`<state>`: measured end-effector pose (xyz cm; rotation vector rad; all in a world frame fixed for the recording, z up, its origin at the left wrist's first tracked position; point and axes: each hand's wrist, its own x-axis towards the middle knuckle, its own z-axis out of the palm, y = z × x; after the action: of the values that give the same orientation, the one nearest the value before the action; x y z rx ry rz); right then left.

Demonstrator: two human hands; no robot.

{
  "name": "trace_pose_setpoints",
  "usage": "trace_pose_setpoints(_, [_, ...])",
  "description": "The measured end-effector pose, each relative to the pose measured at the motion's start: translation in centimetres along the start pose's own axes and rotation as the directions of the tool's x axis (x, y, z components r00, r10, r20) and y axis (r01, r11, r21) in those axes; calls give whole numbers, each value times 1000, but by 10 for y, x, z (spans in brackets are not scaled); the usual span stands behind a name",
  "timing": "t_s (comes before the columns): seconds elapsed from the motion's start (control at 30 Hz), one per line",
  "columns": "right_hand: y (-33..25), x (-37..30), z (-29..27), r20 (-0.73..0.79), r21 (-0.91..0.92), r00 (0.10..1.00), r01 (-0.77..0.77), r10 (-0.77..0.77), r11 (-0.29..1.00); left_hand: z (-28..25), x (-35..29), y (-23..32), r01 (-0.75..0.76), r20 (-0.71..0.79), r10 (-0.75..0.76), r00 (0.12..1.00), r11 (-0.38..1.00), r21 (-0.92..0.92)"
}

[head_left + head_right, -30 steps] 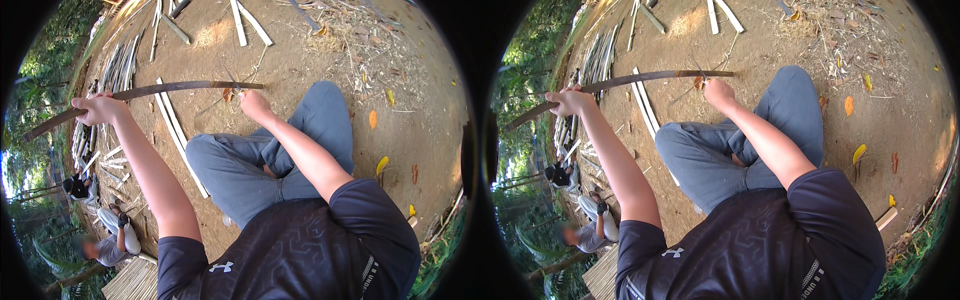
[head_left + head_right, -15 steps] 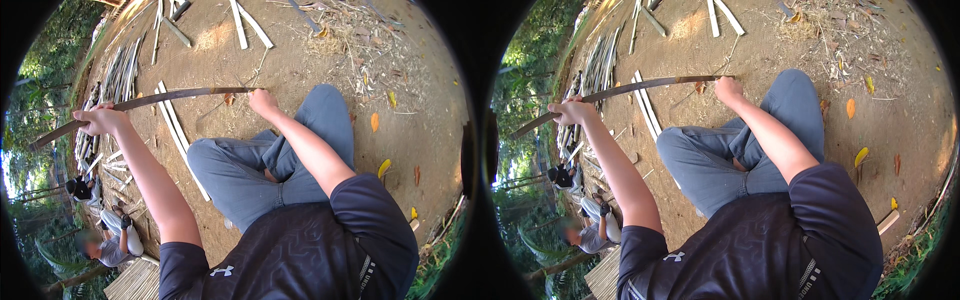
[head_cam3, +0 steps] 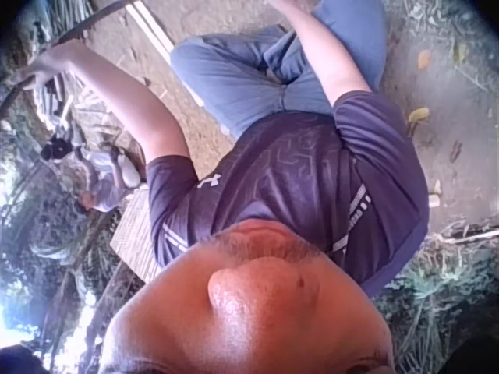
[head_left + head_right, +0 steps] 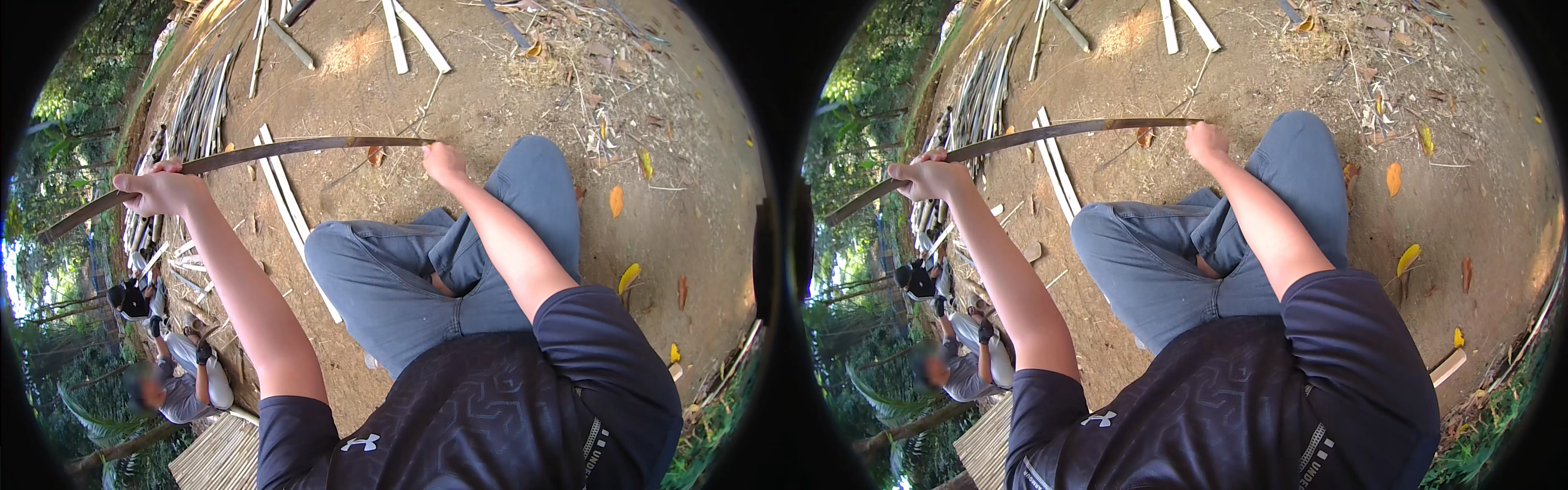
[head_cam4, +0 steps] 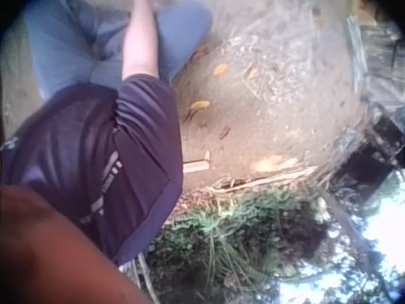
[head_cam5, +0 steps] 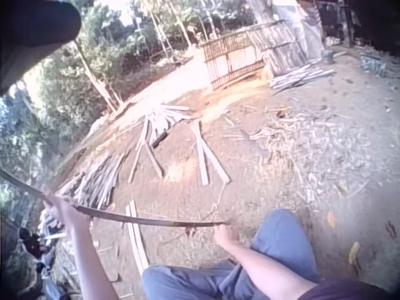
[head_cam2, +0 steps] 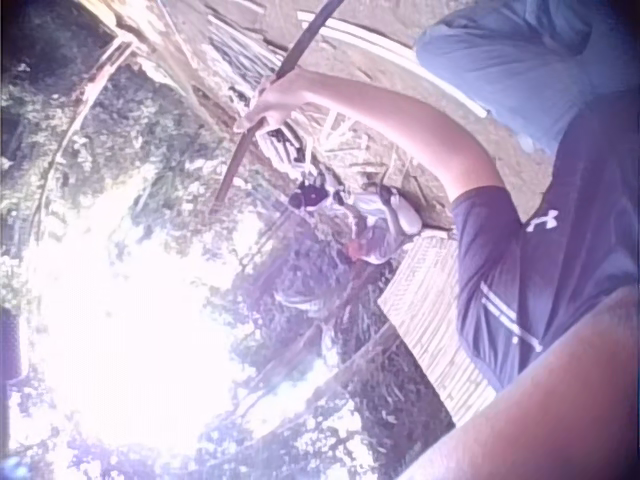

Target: The person shaves a thin wooden strip with a knife while sitting cross-legged on the ground.

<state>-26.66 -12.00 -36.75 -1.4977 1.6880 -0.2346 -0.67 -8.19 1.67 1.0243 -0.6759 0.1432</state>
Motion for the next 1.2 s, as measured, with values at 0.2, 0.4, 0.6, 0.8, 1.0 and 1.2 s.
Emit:
trace_pose_setpoints(0.2, [33, 27, 17, -43, 25, 994, -102, 103, 995, 6, -1, -1, -1, 41, 2, 999, 1000, -31])
trace_pose_setpoints(0.4, [32, 18, 24, -27, 49, 989, -141, 143, 989, -4, 2, -2, 22, 7, -22, 1000, 1000, -13])
trace_pose_setpoints(0.6, [3, -7, 20, -101, 145, 993, -52, 67, 988, -7, 1, -1, 46, 76, -40, 996, 996, -81])
trace_pose_setpoints(0.8, [-43, -63, -29, 2, 140, 951, 307, -310, 942, -18, 0, -3, 20, 109, -10, 994, 996, -88])
trace_pose_setpoints(1.0, [-22, -46, -17, -65, 198, 970, 241, -233, 950, 2, -10, 6, 3, 56, 2, 998, 996, -87])
trace_pose_setpoints(1.2, [-42, -72, -25, -52, 144, 949, 316, -312, 938, -4, -12, 7, -22, 39, 25, 999, 997, -74])
